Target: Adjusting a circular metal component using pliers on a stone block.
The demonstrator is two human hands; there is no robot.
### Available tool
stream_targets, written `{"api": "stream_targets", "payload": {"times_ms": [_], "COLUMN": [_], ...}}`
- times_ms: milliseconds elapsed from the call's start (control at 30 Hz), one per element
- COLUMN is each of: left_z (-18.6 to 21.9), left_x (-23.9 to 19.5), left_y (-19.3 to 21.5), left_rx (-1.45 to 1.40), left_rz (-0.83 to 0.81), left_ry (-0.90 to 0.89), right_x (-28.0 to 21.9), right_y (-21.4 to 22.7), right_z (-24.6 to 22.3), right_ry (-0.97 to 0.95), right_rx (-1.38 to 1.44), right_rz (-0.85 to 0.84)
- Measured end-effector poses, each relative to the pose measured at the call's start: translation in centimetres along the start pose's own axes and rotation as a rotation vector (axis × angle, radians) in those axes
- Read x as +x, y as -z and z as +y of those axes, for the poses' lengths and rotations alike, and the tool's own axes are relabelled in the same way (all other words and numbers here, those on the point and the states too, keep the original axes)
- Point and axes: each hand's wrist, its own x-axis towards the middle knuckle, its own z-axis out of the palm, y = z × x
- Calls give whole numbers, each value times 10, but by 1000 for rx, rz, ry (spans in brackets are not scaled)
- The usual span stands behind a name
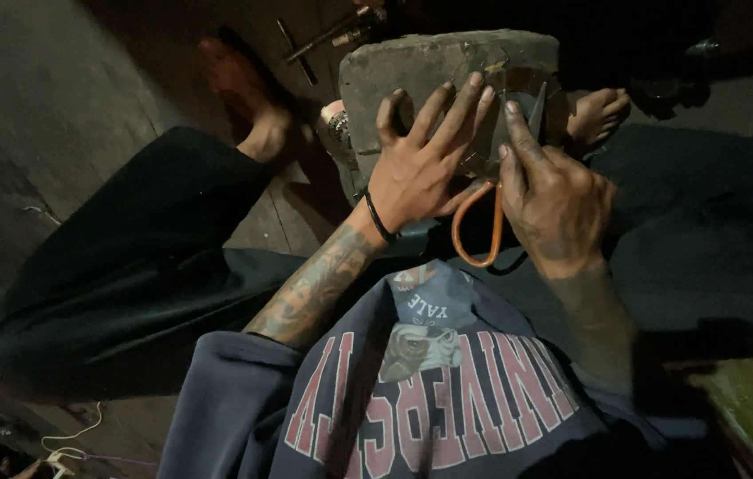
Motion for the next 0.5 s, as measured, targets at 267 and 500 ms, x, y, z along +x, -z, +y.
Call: {"api": "stream_targets", "payload": {"times_ms": [267,500], "left_z": [0,1], "left_x": [0,-1], "left_y": [-6,-6], "left_rx": [-23,-69], "left_rz": [12,-13], "left_ry": [9,14], "right_x": [-2,-2], "right_y": [-1,-1], "right_z": [0,0], "right_ry": [-10,-7], "right_rx": [-10,23], "right_rz": [-18,-7]}}
